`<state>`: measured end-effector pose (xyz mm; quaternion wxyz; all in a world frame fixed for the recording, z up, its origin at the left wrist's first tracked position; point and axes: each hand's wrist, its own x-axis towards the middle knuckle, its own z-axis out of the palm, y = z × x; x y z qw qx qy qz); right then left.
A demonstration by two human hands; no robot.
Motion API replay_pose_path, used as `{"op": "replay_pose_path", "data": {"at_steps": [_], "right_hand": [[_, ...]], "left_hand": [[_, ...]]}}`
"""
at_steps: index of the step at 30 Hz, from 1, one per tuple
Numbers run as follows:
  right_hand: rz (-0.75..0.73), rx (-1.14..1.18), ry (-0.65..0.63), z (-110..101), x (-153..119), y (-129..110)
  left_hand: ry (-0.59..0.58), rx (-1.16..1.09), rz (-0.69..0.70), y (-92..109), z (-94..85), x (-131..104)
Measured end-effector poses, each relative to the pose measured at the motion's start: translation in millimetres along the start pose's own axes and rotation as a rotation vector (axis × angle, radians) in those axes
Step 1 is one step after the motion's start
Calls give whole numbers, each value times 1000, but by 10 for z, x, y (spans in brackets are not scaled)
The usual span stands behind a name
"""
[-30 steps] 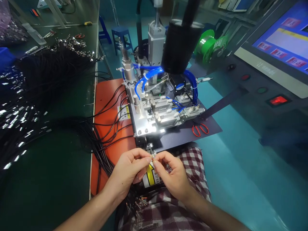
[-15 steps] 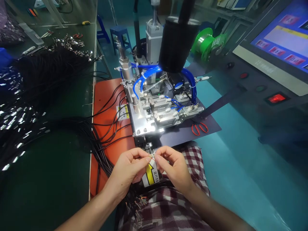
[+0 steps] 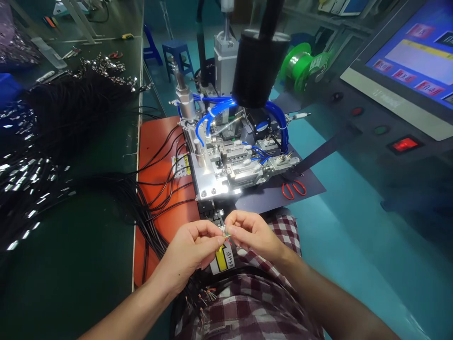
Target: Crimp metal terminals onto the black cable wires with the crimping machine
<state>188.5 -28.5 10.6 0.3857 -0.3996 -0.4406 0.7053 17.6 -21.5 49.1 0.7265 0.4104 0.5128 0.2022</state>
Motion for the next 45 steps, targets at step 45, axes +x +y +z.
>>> {"op": "replay_pose_path", "data": {"at_steps": [45], "right_hand": [[12,7,357,330,-117,33]], "left_hand": [[75,-113,5,-66,17,7]]}}
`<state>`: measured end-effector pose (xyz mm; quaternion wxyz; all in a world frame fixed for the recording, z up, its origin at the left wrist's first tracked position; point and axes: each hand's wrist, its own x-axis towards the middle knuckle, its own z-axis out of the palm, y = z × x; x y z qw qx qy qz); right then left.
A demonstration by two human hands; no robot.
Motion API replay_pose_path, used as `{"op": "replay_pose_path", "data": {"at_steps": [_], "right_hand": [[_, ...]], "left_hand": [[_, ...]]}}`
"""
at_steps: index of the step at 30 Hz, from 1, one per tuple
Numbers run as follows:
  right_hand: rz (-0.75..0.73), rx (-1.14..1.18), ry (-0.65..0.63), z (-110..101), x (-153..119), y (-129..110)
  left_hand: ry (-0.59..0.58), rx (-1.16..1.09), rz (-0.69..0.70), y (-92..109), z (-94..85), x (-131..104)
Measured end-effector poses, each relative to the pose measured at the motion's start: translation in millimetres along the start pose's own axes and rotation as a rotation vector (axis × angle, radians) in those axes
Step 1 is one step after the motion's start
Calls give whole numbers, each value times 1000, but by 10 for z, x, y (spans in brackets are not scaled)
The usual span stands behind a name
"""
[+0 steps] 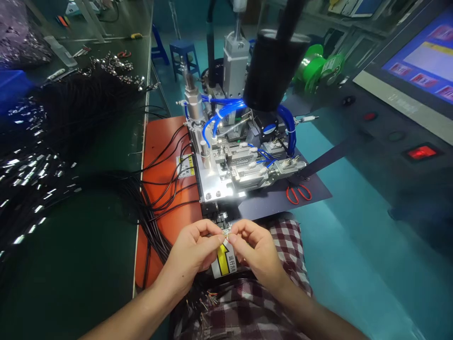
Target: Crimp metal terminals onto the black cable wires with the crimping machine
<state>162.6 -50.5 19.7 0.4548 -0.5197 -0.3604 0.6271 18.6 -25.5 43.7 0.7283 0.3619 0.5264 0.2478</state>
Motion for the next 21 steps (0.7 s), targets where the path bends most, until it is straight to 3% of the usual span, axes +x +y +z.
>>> {"op": "replay_pose_path", "data": {"at_steps": [6,18,21], "right_hand": [[-30,-30,-47,-46,17,-14],[-232,-300,26,-61,19,-42],[-218,-287,9,-92,18,-43]], "left_hand": [[-1,3,11,1,6,16],[0,38,10,10,17,9],[-3,51,4,22,17,12]]}}
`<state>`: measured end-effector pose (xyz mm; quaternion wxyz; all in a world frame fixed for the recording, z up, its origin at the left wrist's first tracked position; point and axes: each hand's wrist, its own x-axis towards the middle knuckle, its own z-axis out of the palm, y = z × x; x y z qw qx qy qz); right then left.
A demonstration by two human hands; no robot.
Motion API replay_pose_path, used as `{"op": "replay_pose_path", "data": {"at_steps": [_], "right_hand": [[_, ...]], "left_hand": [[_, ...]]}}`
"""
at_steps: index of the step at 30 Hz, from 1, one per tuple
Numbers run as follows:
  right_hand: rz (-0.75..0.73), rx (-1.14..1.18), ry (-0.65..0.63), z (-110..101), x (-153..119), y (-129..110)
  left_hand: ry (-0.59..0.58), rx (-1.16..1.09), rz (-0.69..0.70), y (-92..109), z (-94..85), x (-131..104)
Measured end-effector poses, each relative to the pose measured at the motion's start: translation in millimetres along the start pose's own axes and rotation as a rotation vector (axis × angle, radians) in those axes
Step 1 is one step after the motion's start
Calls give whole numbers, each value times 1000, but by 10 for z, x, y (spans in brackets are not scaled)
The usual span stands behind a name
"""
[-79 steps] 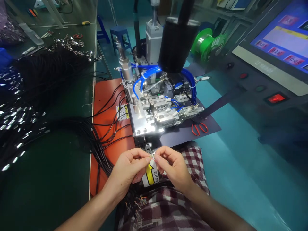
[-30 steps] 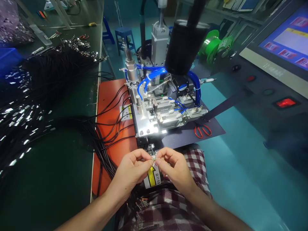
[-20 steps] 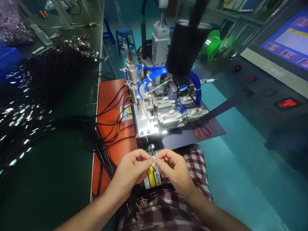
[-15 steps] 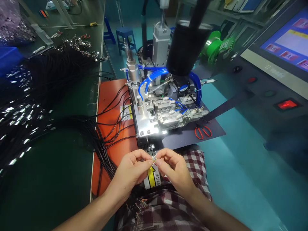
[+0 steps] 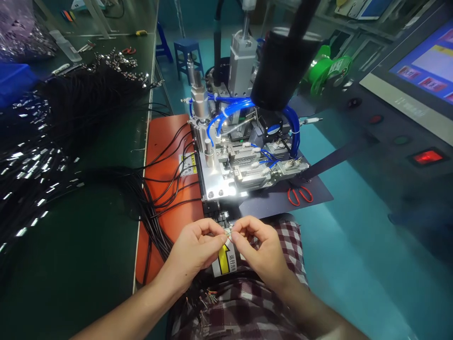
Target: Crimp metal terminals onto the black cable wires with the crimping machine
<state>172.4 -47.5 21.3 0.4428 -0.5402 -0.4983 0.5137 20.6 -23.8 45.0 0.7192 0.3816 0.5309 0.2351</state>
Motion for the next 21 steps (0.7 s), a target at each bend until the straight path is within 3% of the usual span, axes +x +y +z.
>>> {"op": "replay_pose_path", "data": {"at_steps": [4,11,21], "right_hand": [[116,153,-66,-53,26,-16],[160,66,-169,-126,80,-109],[162,73,-95,-40,56,-74]], "left_hand": [[-2,10,-1,5,5,5],[-11,26,4,1,-6,-13],[-15,-9,-1,-1,-16,9]]}}
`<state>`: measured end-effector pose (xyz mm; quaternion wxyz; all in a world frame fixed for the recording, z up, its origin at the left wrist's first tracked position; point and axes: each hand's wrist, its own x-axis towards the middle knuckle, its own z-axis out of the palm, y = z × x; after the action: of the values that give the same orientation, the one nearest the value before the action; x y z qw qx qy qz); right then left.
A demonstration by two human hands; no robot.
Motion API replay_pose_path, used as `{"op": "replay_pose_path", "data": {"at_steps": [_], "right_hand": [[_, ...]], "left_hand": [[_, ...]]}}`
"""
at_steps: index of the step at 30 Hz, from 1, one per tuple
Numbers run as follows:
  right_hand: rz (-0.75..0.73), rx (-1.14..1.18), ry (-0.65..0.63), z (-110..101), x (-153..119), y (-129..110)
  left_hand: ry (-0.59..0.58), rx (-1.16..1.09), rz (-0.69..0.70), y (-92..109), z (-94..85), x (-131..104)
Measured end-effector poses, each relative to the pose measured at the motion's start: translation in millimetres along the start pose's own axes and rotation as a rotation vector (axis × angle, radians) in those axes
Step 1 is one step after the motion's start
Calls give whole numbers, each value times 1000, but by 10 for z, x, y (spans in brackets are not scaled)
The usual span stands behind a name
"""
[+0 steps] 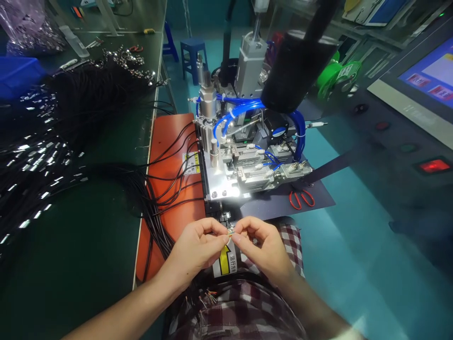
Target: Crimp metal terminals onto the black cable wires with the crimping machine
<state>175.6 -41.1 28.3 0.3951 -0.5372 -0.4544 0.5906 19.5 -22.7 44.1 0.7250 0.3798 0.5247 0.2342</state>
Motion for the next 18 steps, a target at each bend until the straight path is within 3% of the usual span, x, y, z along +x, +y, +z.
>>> {"op": "replay_pose_path", "data": {"at_steps": [11,18], "right_hand": [[151,269,-45,34,56,64],[131,224,-41,72,26,99]], "left_hand": [[32,-85,-42,10,-11,12],[-40,-172,-70,7,-49,45]]}}
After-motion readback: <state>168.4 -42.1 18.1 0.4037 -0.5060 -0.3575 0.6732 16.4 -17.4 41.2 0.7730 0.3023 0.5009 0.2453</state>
